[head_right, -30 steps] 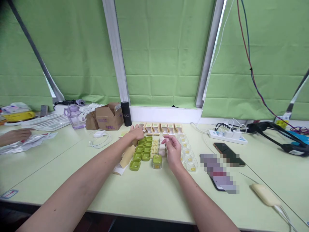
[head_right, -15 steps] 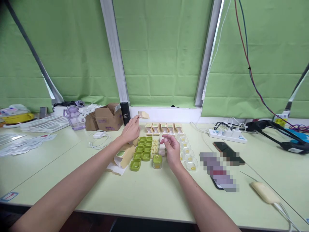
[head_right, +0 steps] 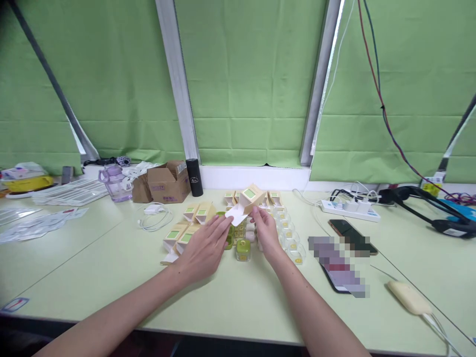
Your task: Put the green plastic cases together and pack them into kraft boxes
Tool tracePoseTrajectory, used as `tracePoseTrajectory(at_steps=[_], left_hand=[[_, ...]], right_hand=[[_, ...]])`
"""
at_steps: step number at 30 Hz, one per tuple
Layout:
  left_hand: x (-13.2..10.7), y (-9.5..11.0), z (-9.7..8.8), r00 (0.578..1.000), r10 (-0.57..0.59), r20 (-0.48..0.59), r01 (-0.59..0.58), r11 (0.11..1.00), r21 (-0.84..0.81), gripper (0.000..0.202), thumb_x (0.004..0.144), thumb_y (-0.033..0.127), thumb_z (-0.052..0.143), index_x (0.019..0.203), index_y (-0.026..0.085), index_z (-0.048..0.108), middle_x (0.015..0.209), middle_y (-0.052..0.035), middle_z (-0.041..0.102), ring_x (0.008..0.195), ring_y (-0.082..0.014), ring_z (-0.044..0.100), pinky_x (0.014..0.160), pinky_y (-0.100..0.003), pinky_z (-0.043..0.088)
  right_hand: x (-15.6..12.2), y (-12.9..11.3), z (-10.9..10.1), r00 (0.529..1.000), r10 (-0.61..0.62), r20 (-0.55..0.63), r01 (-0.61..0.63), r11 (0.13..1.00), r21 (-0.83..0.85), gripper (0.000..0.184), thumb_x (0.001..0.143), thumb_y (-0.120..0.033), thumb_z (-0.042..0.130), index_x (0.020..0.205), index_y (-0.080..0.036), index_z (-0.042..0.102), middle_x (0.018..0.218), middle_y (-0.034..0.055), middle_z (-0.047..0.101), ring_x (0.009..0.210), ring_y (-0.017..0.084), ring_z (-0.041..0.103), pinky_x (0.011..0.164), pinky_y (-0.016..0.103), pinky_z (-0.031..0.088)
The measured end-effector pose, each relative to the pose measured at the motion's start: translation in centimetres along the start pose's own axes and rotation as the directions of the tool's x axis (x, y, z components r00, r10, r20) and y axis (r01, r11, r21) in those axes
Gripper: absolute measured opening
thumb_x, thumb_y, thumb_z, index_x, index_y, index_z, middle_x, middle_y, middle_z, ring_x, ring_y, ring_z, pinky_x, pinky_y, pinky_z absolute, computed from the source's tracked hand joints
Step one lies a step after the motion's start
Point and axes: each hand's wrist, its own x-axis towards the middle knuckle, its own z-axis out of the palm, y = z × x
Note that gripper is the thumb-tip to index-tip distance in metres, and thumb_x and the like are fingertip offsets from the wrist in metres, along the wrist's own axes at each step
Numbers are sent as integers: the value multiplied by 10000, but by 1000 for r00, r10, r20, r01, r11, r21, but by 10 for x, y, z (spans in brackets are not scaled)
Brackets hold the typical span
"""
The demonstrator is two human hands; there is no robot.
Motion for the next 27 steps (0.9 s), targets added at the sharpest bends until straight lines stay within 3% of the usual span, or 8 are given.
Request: tracePoseTrajectory(at_steps=[5, 10, 13, 15, 17, 20, 24, 27], left_hand=[[-14, 5, 4, 997, 42, 70, -42, 999, -12, 536, 972, 147, 529, 1490, 12, 549, 1662, -237, 487, 1599, -378, 400, 1335, -544, 305], [-11, 7, -5, 1000, -4, 8, 5, 991, -136, 488, 978, 111, 513, 1462, 79, 571, 1525, -211, 606, 1442, -370, 559, 1213, -566, 460], [-3, 4, -10, 988, -119, -98, 91, 963, -254, 361, 1001, 147, 520, 1340, 155, 642, 1424, -207, 626, 1282, -371, 636, 1035, -563, 566], [5, 0, -10, 959, -242, -146, 179, 920, -349, 268, 1014, 187, 534, 1248, 179, 666, 1386, -201, 603, 1226, -356, 650, 983, -538, 584], [15, -6, -7, 917, -370, -150, 267, 847, -460, 259, 1029, 230, 544, 1266, 192, 640, 1341, -178, 593, 1202, -328, 654, 983, -509, 589], [33, -16, 3, 858, -504, -100, 357, 724, -590, 395, 1011, 275, 618, 1399, 226, 561, 1399, -149, 578, 1312, -321, 605, 1104, -517, 545], [50, -25, 16, 868, -496, -24, 345, 637, -689, 628, 945, 288, 731, 1519, 263, 478, 1467, -128, 589, 1376, -330, 554, 1167, -538, 502], [56, -24, 20, 876, -482, -24, 318, 612, -724, 634, 904, 230, 759, 1486, 267, 511, 1484, -119, 595, 1405, -337, 522, 1190, -555, 479]], right_hand=[[-3, -5, 2, 999, -28, -36, 29, 999, 33, 618, 765, -843, 745, 823, -230, 702, 823, 59, 742, 786, 241, 648, 682, 349, 479], [-5, -1, 8, 1000, -7, -18, 10, 986, 164, 655, 695, -782, 853, 1012, -226, 713, 1122, 110, 813, 1006, 315, 718, 815, 412, 563], [-4, 4, 8, 1000, -11, -6, 12, 980, 200, 663, 717, -736, 868, 1112, -230, 704, 1243, 130, 800, 1157, 345, 716, 956, 468, 573], [-3, 7, 8, 999, -31, -10, 32, 979, 202, 655, 733, -696, 880, 1160, -242, 679, 1290, 131, 788, 1232, 346, 706, 1027, 488, 562], [-2, 11, 7, 998, -58, -7, 58, 980, 190, 649, 747, -663, 884, 1191, -255, 646, 1302, 131, 782, 1251, 338, 706, 1041, 491, 561], [0, 17, 7, 996, -94, 6, 92, 985, 146, 630, 762, -635, 873, 1198, -258, 616, 1241, 131, 788, 1169, 324, 724, 957, 461, 571], [0, 21, 5, 988, -148, -45, 148, 989, -17, 533, 766, -581, 857, 1110, -246, 625, 1061, 89, 779, 925, 271, 677, 793, 392, 506], [-3, 20, 4, 976, -212, -48, 203, 969, -141, 416, 814, -513, 807, 1084, -246, 635, 967, 51, 746, 832, 241, 600, 751, 370, 455]])
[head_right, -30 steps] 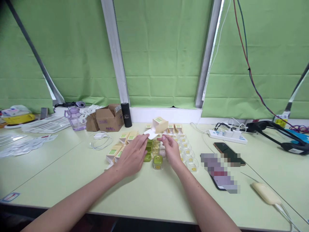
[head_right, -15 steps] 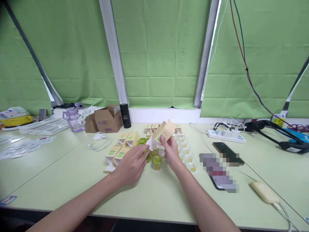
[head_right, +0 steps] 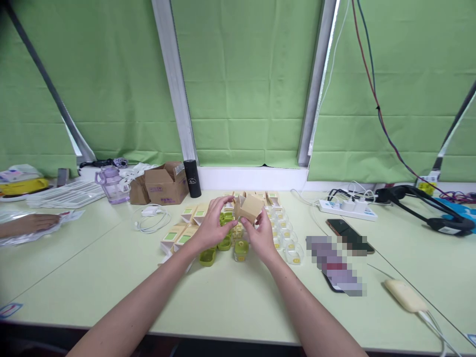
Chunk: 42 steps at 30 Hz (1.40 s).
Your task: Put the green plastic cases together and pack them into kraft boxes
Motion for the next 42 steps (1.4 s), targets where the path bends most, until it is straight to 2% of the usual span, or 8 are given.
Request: tracePoseTrajectory(at_steps=[5, 9, 15, 23, 30, 36, 39, 42], left_hand=[[-8, 1, 5, 999, -19, -47, 16, 998, -59, 574, 893, 147, 733, 1420, 262, 534, 1423, -101, 615, 1389, -314, 535, 1198, -536, 472], [-16, -3, 6, 997, -16, -82, 14, 1000, -24, 533, 900, 132, 717, 1384, 263, 538, 1369, -103, 621, 1357, -308, 554, 1173, -523, 481], [-22, -9, 5, 978, 161, -134, -147, 984, 105, 532, 879, 34, 622, 1352, 257, 525, 1384, -115, 624, 1352, -303, 553, 1155, -540, 483], [-31, -9, 9, 964, 233, -124, -218, 968, 128, 429, 975, 105, 582, 1364, 275, 520, 1437, -153, 573, 1401, -314, 563, 1141, -574, 533], [-34, -10, 10, 945, 284, -162, -274, 958, 82, 466, 950, 176, 709, 1350, 288, 498, 1496, -164, 511, 1418, -313, 555, 1144, -556, 539], [-31, 4, 5, 964, 155, -216, -165, 986, -32, 493, 915, 200, 725, 1343, 274, 493, 1528, -172, 503, 1483, -334, 516, 1199, -590, 492], [-29, 1, 6, 970, 57, -237, -92, 985, -143, 437, 938, 183, 672, 1341, 267, 525, 1496, -152, 561, 1497, -319, 517, 1231, -600, 466], [-27, -8, 11, 965, -66, -254, -25, 941, -338, 477, 940, 305, 735, 1375, 272, 541, 1481, -136, 602, 1456, -321, 563, 1197, -586, 507]], right_hand=[[-3, -6, -2, 995, -75, 64, 82, 991, -109, 388, 847, -378, 758, 1199, -250, 656, 1097, 64, 747, 923, 265, 617, 793, 387, 468], [-7, -5, -2, 975, -187, 118, 206, 964, -170, 435, 853, -286, 718, 1283, -263, 659, 1276, 85, 731, 1106, 300, 636, 934, 444, 503], [-10, -2, -6, 919, -351, 181, 389, 883, -262, 635, 814, -170, 635, 1434, -287, 563, 1449, 116, 641, 1299, 346, 597, 1062, 540, 506], [6, 8, -22, 883, -414, 220, 467, 817, -338, 586, 834, -124, 564, 1398, -282, 564, 1435, 109, 641, 1360, 345, 570, 1145, 581, 472], [0, 15, -28, 849, -494, 185, 525, 758, -388, 448, 952, -192, 559, 1391, -280, 567, 1371, 116, 655, 1308, 345, 579, 1123, 592, 473], [-5, 11, -25, 821, -532, 208, 568, 721, -397, 417, 997, -247, 551, 1411, -282, 567, 1354, 122, 654, 1279, 353, 590, 1100, 593, 482], [-7, 10, -25, 810, -549, 206, 582, 708, -399, 419, 998, -244, 556, 1415, -282, 562, 1349, 122, 650, 1281, 353, 582, 1103, 598, 478], [-7, 10, -25, 809, -553, 199, 582, 707, -402, 425, 998, -233, 553, 1420, -283, 556, 1348, 124, 645, 1278, 352, 580, 1100, 599, 481]])
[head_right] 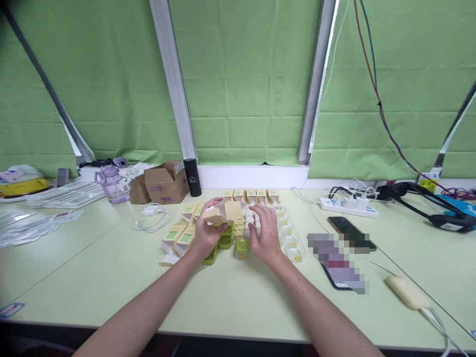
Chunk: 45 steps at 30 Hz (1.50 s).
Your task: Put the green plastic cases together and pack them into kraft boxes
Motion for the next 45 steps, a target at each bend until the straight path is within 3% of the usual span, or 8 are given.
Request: tracePoseTrajectory(at_steps=[4, 8, 14, 24, 29, 36, 41, 45], left_hand=[[2, -7, 2, 990, -143, 11, 140, 944, -297, 575, 908, 471, 811, 1365, 206, 585, 1338, -154, 708, 1302, -323, 677, 1141, -517, 547], [5, -5, 3, 973, -223, 51, 222, 866, -449, 552, 896, 497, 834, 1309, 178, 655, 1302, -155, 749, 1278, -332, 697, 1139, -499, 539], [5, -7, 6, 951, -306, 51, 293, 834, -467, 725, 878, 507, 859, 1451, 184, 557, 1288, -155, 743, 1273, -311, 701, 1094, -454, 563], [2, 3, 8, 906, -409, 110, 412, 794, -447, 637, 912, 538, 823, 1373, 244, 497, 1151, -83, 754, 1093, -238, 757, 929, -357, 587], [1, 1, 10, 897, -418, 142, 436, 791, -428, 592, 909, 552, 825, 1312, 246, 517, 1138, -81, 760, 1051, -232, 764, 916, -357, 590], [0, 0, 8, 933, -337, 130, 360, 851, -382, 498, 969, 543, 751, 1301, 232, 547, 1347, -125, 665, 1115, -227, 710, 955, -357, 570], [-3, 1, 4, 950, -272, 154, 309, 888, -339, 468, 971, 410, 739, 1369, 268, 537, 1370, -103, 635, 1176, -244, 663, 969, -369, 560], [-4, 0, 4, 971, -165, 171, 208, 938, -276, 512, 929, 314, 758, 1399, 298, 557, 1550, -107, 509, 1206, -251, 661, 1021, -402, 556]], right_hand=[[-1, -1, -1, 1000, 23, 1, -23, 1000, 18, 414, 997, -233, 551, 1408, -275, 567, 1352, 125, 645, 1295, 349, 578, 1111, 600, 480], [-1, -3, -1, 998, 68, 3, -68, 996, 56, 382, 1010, -266, 550, 1390, -279, 582, 1364, 127, 642, 1325, 349, 580, 1132, 606, 483], [0, -9, -3, 998, 42, 38, -47, 989, 139, 382, 1025, -243, 539, 1403, -285, 579, 1408, 129, 618, 1365, 336, 582, 1165, 588, 482], [-2, -14, -3, 977, 32, 212, -87, 962, 259, 414, 1066, -263, 506, 1471, -333, 557, 1580, 125, 458, 1569, 336, 393, 1220, 610, 476], [-2, -16, -2, 966, 91, 241, -176, 916, 360, 331, 1097, -316, 497, 1411, -338, 600, 1567, 126, 434, 1557, 318, 406, 1172, 555, 545], [-1, -14, 0, 951, 208, 227, -294, 829, 476, 305, 1074, -369, 575, 1371, -339, 633, 1542, 117, 428, 1272, 280, 644, 1091, 509, 586], [-2, -7, 2, 935, 269, 234, -355, 759, 545, 307, 1037, -362, 638, 1343, -346, 649, 1550, 107, 427, 1103, 238, 712, 1035, 485, 605], [-2, -7, 2, 929, 288, 231, -369, 745, 555, 319, 1018, -340, 660, 1336, -360, 665, 1541, 94, 442, 1084, 231, 724, 1021, 476, 608]])
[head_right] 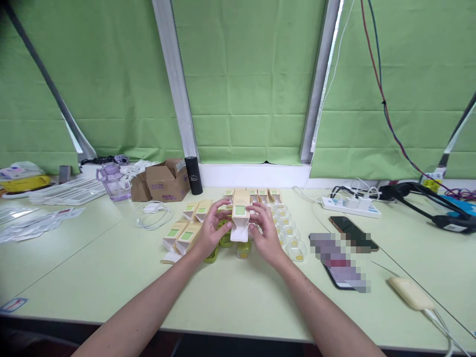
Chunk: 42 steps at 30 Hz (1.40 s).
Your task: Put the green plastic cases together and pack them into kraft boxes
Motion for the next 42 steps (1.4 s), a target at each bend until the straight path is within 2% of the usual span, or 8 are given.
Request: tracePoseTrajectory(at_steps=[3, 7, 23, 29, 36, 39, 42], left_hand=[[-1, 0, 1, 999, 25, 21, -26, 997, 75, 498, 914, 283, 765, 1388, 301, 613, 1611, -111, 438, 1194, -251, 674, 1055, -426, 551], [-2, 0, 2, 1000, 16, 20, -19, 991, 133, 451, 918, 248, 746, 1358, 304, 660, 1612, -107, 423, 1185, -244, 682, 1073, -433, 547], [0, -1, 7, 998, 4, -59, 4, 990, 138, 345, 929, 211, 720, 1269, 270, 706, 1459, -93, 504, 1040, -180, 670, 954, -342, 573], [0, -3, 8, 997, 14, -70, -4, 990, 139, 348, 927, 185, 707, 1262, 275, 721, 1424, -93, 519, 1054, -196, 663, 951, -351, 571], [-2, 1, 10, 998, 4, -60, 7, 983, 184, 353, 943, 213, 720, 1287, 292, 711, 1437, -88, 509, 1041, -195, 650, 976, -368, 565], [-3, 3, 8, 999, 29, -18, -25, 978, 205, 390, 957, 261, 726, 1342, 303, 688, 1459, -97, 496, 1122, -231, 642, 1033, -405, 550], [-3, 3, 4, 996, 66, 64, -78, 978, 195, 449, 996, 364, 700, 1440, 313, 650, 1497, -119, 483, 1338, -310, 570, 1145, -463, 494]], right_hand=[[0, -1, 0, 1000, 5, 0, -5, 1000, -15, 324, 1011, -344, 670, 1335, -358, 669, 1537, 95, 446, 1081, 232, 728, 1024, 472, 606], [0, -2, 0, 1000, 4, 13, -3, 1000, -19, 325, 1013, -380, 681, 1337, -348, 667, 1534, 102, 446, 1076, 230, 728, 1035, 469, 603], [-2, -4, 2, 1000, 7, 27, -6, 999, -37, 322, 1016, -396, 674, 1328, -320, 663, 1499, 109, 452, 990, 199, 725, 988, 455, 619], [-2, -5, 2, 999, 30, 24, -29, 999, -31, 330, 1006, -408, 693, 1323, -325, 664, 1509, 111, 457, 1011, 216, 720, 964, 464, 631], [-1, -3, 2, 998, 64, -5, -64, 998, -21, 322, 981, -383, 732, 1295, -332, 683, 1515, 91, 471, 927, 169, 706, 924, 411, 620], [0, -2, 1, 997, 73, -23, -73, 997, -14, 327, 975, -393, 739, 1289, -325, 683, 1522, 94, 475, 883, 153, 697, 869, 382, 622], [1, 0, 1, 996, 75, -53, -76, 997, -10, 341, 966, -412, 747, 1286, -316, 680, 1504, 92, 499, 866, 146, 689, 836, 363, 625]])
